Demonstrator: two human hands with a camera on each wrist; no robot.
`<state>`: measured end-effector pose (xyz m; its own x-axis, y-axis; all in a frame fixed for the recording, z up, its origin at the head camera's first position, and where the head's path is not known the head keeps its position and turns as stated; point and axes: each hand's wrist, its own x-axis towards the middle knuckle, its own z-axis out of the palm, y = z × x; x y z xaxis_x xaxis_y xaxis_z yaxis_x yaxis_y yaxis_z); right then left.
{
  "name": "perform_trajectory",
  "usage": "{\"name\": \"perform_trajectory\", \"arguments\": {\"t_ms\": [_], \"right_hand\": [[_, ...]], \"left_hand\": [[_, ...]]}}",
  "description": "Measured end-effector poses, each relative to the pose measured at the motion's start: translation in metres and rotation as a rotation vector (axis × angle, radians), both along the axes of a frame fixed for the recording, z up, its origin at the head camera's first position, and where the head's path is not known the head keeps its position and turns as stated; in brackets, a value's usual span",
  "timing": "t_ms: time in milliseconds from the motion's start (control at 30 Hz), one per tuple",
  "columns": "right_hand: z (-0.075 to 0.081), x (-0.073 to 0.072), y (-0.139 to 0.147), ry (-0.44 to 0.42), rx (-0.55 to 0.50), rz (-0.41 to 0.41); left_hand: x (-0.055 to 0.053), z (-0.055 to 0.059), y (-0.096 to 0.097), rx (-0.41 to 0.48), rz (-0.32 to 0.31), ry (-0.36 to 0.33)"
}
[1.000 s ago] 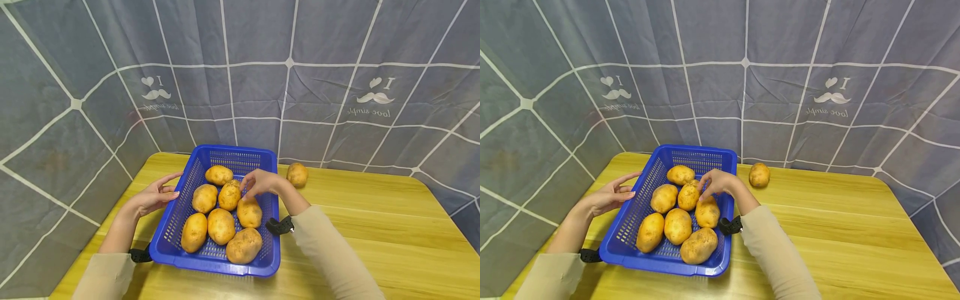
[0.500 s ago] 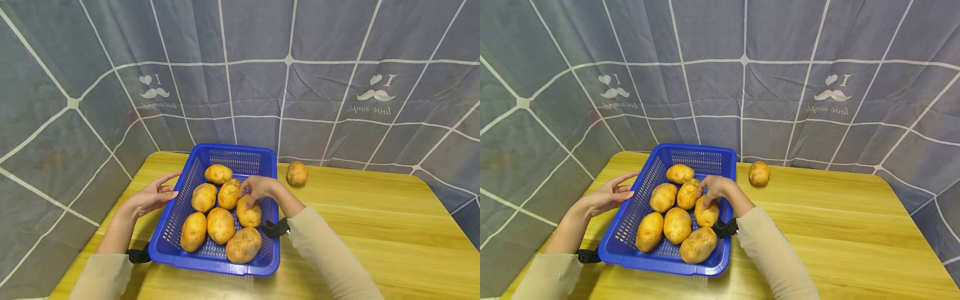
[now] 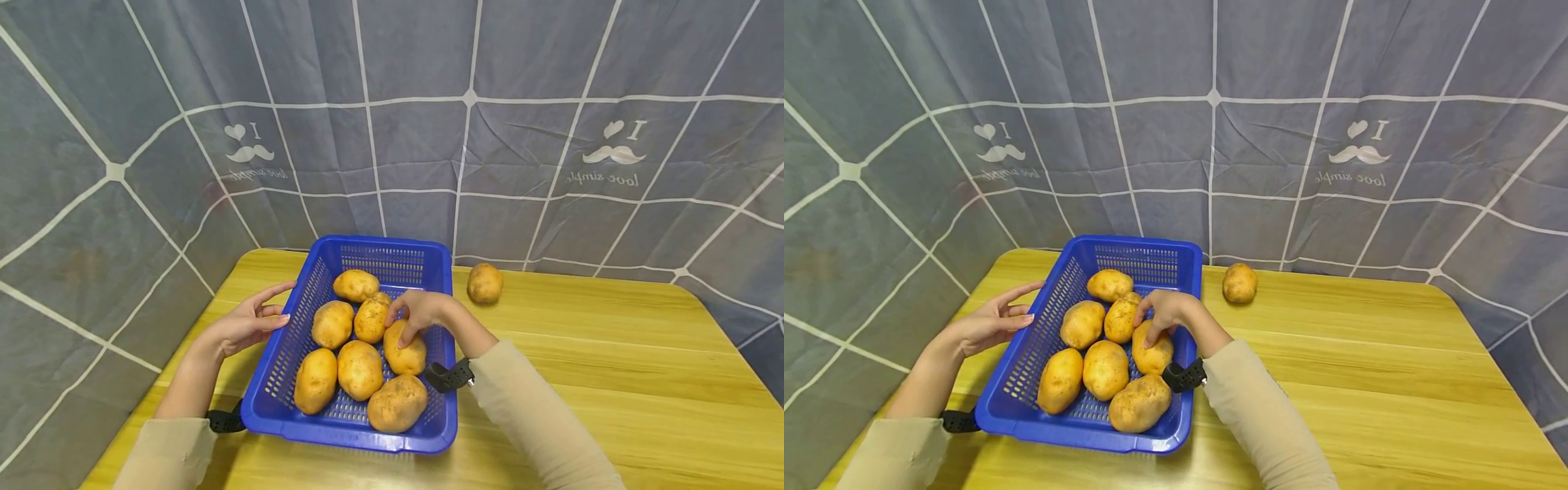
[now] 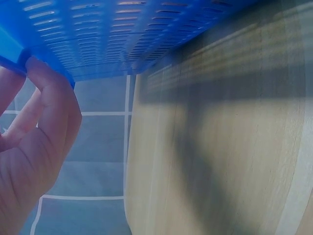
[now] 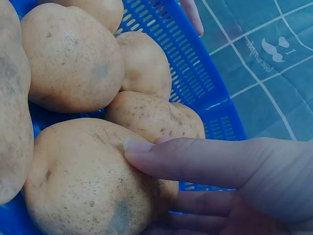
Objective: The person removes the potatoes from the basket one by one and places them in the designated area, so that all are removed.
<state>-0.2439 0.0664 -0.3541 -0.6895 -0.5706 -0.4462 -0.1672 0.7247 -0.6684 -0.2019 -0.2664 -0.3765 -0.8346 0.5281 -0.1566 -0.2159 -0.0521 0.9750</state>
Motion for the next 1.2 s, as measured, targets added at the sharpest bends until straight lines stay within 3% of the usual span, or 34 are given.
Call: {"name": "perform_trajectory", "arguments": {"t_ms": [400, 1200], "right_hand": [[-0.004, 0.002, 0.001, 0.016, 0.000, 0.005], [0.004, -0.001, 0.011, -0.153, -0.280, -0.032]], "left_hand": [[0.001, 0.000, 0.002, 0.004, -0.001, -0.010], [0.001, 0.000, 0.002, 0.032, 0.005, -0.004]]}}
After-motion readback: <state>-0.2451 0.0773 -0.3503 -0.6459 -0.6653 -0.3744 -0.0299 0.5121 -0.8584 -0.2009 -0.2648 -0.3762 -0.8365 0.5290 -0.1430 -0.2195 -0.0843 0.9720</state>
